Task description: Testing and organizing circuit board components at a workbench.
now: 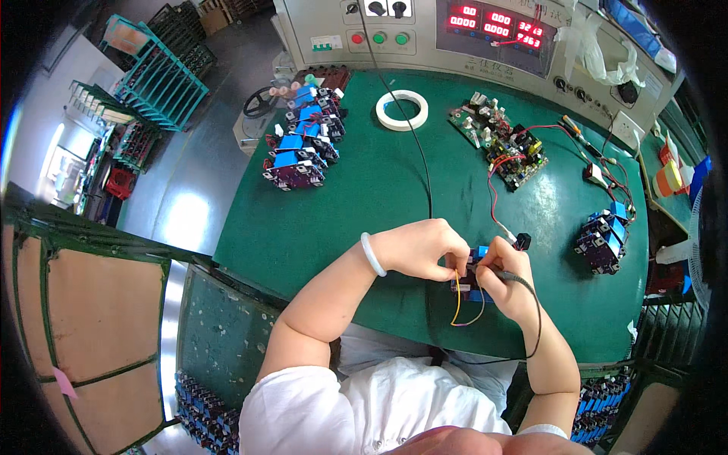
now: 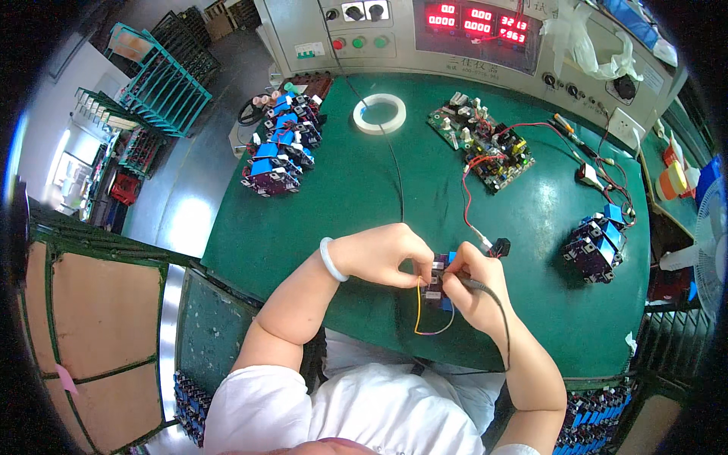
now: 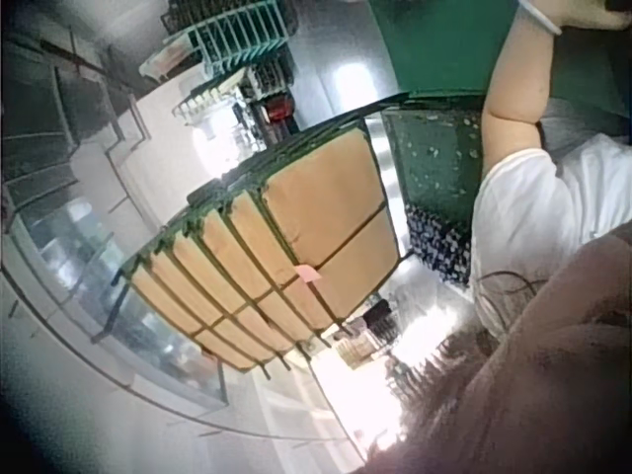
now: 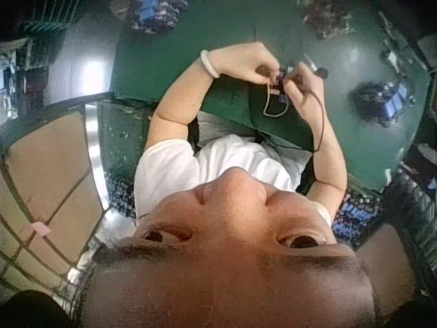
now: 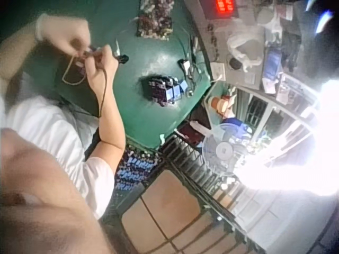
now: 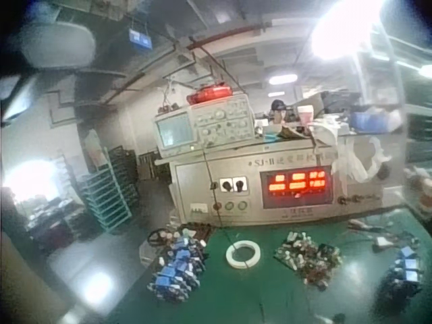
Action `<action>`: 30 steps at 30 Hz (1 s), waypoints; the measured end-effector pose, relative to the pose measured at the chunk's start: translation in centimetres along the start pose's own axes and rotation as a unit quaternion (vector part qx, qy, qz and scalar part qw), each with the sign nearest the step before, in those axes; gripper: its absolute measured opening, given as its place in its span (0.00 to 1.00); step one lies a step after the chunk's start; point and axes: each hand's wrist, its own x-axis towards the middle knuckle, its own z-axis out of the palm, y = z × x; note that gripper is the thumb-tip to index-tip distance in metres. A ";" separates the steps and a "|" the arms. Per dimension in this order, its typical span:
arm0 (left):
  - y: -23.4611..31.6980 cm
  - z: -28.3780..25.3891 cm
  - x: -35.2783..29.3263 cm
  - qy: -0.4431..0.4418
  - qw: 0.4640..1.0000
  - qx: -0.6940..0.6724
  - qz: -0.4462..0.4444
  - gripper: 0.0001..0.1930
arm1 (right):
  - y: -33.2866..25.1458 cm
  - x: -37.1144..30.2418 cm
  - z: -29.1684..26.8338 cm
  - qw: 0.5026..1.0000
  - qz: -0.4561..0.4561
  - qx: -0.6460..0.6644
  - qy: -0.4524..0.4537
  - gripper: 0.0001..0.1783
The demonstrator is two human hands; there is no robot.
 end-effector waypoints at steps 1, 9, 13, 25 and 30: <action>0.0 -0.1 0.0 -0.002 1.000 0.005 0.002 0.05 | 0.3 0.0 -0.2 0.999 0.002 0.048 -0.004 0.05; -0.3 -0.3 0.0 0.002 1.000 0.005 0.006 0.05 | -0.6 0.1 -0.7 0.998 -0.004 0.049 -0.035 0.04; -0.2 -0.2 0.0 0.002 1.000 0.005 0.007 0.06 | -0.5 0.0 -1.0 0.998 0.004 0.028 -0.057 0.05; 0.3 -0.6 -0.1 -0.034 0.996 -0.033 0.080 0.10 | -0.3 -0.7 -4.7 0.988 -0.060 0.134 -0.040 0.12; 2.1 -0.6 -0.4 -0.237 0.936 -0.261 -0.017 0.23 | -1.9 -1.9 -5.2 0.987 -0.013 0.148 0.066 0.09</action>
